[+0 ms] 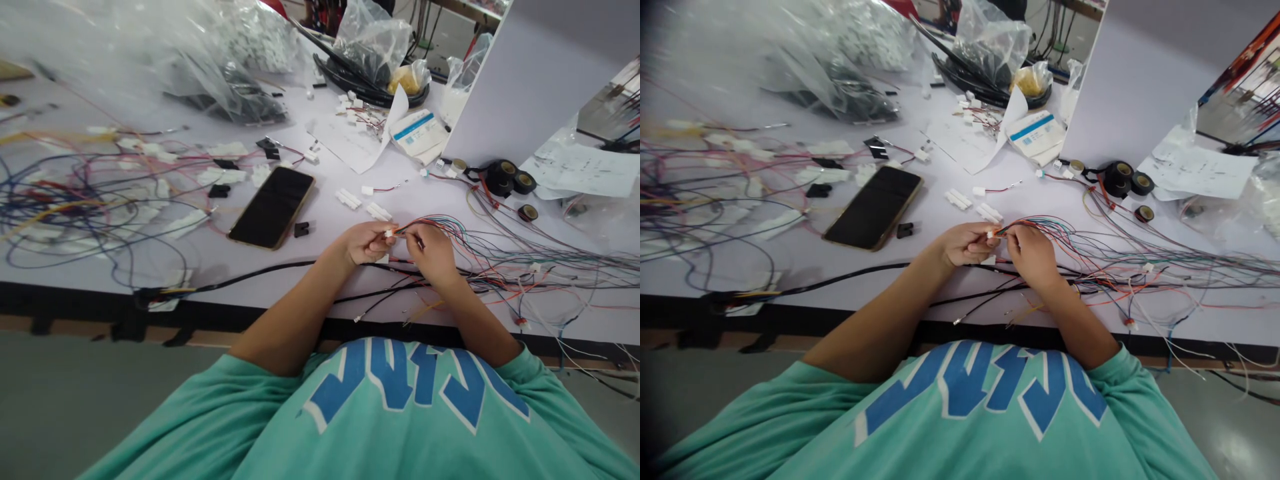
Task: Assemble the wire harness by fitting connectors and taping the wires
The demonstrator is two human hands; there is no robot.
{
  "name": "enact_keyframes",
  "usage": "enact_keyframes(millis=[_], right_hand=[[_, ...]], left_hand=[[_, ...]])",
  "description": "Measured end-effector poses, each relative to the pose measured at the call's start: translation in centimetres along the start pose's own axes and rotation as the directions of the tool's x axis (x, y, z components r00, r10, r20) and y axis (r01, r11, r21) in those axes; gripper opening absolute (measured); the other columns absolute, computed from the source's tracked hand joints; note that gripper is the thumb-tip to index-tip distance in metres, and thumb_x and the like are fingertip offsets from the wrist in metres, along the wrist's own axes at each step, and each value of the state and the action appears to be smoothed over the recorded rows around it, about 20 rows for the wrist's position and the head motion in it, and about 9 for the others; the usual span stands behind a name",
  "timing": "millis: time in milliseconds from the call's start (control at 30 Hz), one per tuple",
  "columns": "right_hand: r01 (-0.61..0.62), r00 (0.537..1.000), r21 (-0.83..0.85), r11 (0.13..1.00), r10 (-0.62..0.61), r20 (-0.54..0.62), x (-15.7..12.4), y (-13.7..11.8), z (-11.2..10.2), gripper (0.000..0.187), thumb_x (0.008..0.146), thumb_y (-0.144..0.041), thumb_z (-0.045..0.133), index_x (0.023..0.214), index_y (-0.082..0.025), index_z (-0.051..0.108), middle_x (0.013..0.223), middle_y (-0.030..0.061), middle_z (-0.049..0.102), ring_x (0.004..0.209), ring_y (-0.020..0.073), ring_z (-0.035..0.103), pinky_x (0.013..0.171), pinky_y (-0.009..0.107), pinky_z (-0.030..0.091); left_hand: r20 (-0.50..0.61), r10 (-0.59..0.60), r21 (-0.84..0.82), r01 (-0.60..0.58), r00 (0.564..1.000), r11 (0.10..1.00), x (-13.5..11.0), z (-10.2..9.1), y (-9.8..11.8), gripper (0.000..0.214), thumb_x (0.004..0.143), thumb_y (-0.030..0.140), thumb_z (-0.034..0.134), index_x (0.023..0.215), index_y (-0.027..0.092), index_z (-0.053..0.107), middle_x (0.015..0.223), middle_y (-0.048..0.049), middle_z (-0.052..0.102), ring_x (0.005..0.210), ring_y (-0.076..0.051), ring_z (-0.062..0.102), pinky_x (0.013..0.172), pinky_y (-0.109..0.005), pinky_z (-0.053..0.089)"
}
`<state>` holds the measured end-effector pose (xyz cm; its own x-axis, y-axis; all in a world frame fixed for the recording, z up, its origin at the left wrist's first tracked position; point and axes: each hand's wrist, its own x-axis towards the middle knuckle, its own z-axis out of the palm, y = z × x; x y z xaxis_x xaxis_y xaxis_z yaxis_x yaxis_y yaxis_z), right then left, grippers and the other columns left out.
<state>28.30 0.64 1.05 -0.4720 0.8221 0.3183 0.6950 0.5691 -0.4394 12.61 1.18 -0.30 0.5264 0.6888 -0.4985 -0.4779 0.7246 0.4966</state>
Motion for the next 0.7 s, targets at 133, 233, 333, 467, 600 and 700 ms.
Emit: enact_keyframes(millis=[133, 233, 333, 467, 600, 700], right_hand=[[-0.009, 0.999, -0.029, 1.000, 0.011, 0.042, 0.02, -0.06, 0.01, 0.017, 0.079, -0.013, 0.043, 0.072, -0.021, 0.056, 0.075, 0.0046, 0.065, 0.075, 0.0171, 0.057, 0.069, 0.027, 0.041], [-0.007, 0.998, -0.037, 0.999, 0.009, 0.065, 0.03, -0.08, 0.07, 0.018, 0.079, -0.013, 0.043, 0.071, -0.021, 0.056, 0.075, 0.0045, 0.065, 0.075, 0.0172, 0.057, 0.068, 0.027, 0.040], [-0.005, 0.997, -0.048, 0.999, 0.008, 0.073, -0.01, -0.07, 0.23, 0.019, 0.080, -0.013, 0.042, 0.071, -0.021, 0.057, 0.074, 0.0041, 0.064, 0.074, 0.0169, 0.057, 0.068, 0.027, 0.039], [-0.004, 0.997, -0.081, 0.997, 0.010, 0.079, -0.11, -0.12, 0.43, 0.019, 0.082, -0.014, 0.042, 0.072, -0.020, 0.057, 0.076, 0.0045, 0.065, 0.076, 0.0175, 0.057, 0.068, 0.028, 0.039], [0.001, 0.996, -0.123, 0.992, 0.009, 0.085, -0.19, -0.31, 0.48, 0.020, 0.083, -0.015, 0.041, 0.074, -0.019, 0.059, 0.077, 0.0060, 0.066, 0.078, 0.0187, 0.058, 0.069, 0.029, 0.040], [0.008, 0.995, -0.139, 0.990, 0.006, 0.096, -0.22, -0.43, 0.60, 0.020, 0.084, -0.016, 0.042, 0.075, -0.019, 0.059, 0.077, 0.0068, 0.066, 0.078, 0.0187, 0.059, 0.070, 0.029, 0.041]], left_hand=[[0.009, -0.004, 0.018, 0.003, 1.000, 1.000, 0.02, -0.02, -0.03, 0.029, 0.089, 0.015, 0.044, 0.060, 0.011, 0.050, 0.040, 0.0024, 0.047, 0.021, -0.002, 0.024, 0.022, -0.009, 0.016], [0.040, -0.013, 0.034, 0.012, 0.999, 0.999, 0.02, -0.07, -0.04, 0.027, 0.086, 0.016, 0.050, 0.060, 0.011, 0.051, 0.039, 0.0029, 0.046, 0.021, -0.002, 0.023, 0.021, -0.010, 0.016], [0.018, -0.010, 0.050, 0.009, 1.000, 0.999, 0.01, -0.12, -0.05, 0.032, 0.087, 0.016, 0.047, 0.056, 0.010, 0.050, 0.038, 0.0021, 0.044, 0.021, -0.002, 0.023, 0.021, -0.010, 0.016], [0.007, -0.004, 0.079, 0.003, 1.000, 0.997, -0.04, -0.20, -0.11, 0.037, 0.088, 0.018, 0.047, 0.052, 0.010, 0.049, 0.035, 0.0024, 0.041, 0.020, -0.002, 0.023, 0.021, -0.010, 0.017], [0.034, -0.004, 0.108, 0.000, 0.999, 0.994, -0.01, -0.41, -0.20, 0.036, 0.086, 0.020, 0.051, 0.052, 0.010, 0.050, 0.032, 0.0036, 0.038, 0.020, -0.003, 0.022, 0.021, -0.010, 0.017], [0.051, -0.007, 0.121, 0.001, 0.999, 0.993, 0.09, -0.60, -0.27, 0.035, 0.085, 0.022, 0.053, 0.052, 0.010, 0.050, 0.032, 0.0038, 0.038, 0.020, -0.003, 0.022, 0.021, -0.010, 0.017]])
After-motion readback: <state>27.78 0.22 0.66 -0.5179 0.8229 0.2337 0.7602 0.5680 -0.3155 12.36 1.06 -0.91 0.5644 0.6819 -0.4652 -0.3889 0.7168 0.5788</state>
